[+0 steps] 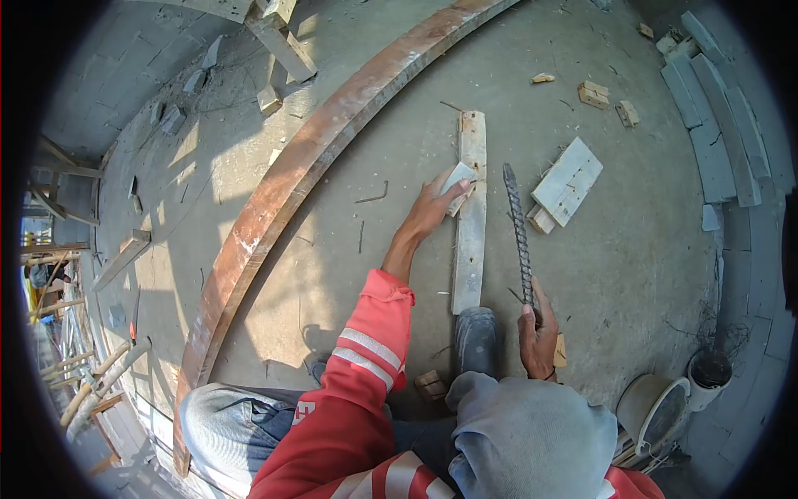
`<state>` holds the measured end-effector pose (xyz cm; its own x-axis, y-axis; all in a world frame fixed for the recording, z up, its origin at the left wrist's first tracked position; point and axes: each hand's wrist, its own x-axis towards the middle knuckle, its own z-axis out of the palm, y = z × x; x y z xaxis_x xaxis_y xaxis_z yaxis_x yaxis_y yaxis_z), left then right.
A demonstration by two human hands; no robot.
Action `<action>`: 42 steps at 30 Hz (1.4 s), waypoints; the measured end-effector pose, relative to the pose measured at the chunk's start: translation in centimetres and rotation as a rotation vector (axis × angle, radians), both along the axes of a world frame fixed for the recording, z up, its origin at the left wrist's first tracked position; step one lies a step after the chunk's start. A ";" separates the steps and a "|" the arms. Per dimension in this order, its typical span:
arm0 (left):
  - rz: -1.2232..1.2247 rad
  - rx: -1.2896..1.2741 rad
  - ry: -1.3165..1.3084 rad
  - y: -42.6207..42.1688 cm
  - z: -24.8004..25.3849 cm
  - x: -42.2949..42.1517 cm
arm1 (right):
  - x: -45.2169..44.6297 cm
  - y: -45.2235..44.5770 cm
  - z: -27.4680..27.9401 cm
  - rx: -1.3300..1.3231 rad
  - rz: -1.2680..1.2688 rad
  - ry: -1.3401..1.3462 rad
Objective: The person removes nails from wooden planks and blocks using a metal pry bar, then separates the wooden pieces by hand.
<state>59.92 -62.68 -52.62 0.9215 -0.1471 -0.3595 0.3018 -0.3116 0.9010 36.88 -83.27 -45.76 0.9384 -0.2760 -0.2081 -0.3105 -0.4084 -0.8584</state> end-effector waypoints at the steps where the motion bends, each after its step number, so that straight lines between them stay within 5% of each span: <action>1: -0.029 -0.033 -0.087 0.2 -0.3 -0.8 | 0.2 -0.1 0.2 0.002 -0.007 0.002; 7: 0.048 0.162 -0.384 -1.7 -0.2 -2.5 | -0.6 -1.1 -1.2 -0.074 -0.029 0.051; 11: 0.040 0.242 -0.634 -4.6 -0.6 -2.6 | -0.5 -0.8 -1.1 0.118 -0.136 0.033; 20: 0.097 0.297 -0.649 -5.5 -1.2 -3.1 | 2.1 -1.8 4.6 0.130 -0.311 -0.224; 25: 0.092 0.296 -0.678 -5.6 -1.7 -3.0 | 0.3 -3.9 -4.3 -0.074 0.016 -0.049; 29: 0.088 0.306 -0.640 -5.3 -1.3 -3.7 | 0.7 -2.6 2.6 0.187 -0.339 0.027; 33: 0.099 0.307 -0.663 -5.5 -1.3 -3.1 | 0.7 -3.7 3.0 0.134 -0.431 -0.242; 39: 0.085 0.323 -0.625 -5.4 -1.1 -3.0 | 0.4 -3.4 -5.7 -0.306 0.072 -0.200; 40: 0.101 0.329 -0.628 -5.4 -1.0 -2.4 | -0.3 -3.5 -4.3 -0.134 0.009 0.006; 42: 0.093 0.325 -0.623 -5.3 -1.2 -3.1 | -0.7 -2.2 0.5 -0.006 -0.127 -0.007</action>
<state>56.81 -67.97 -53.82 0.9735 -0.0322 0.2266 -0.2013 -0.5916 0.7807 36.23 -85.43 -45.23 0.8971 -0.3940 -0.2001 -0.3543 -0.3708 -0.8585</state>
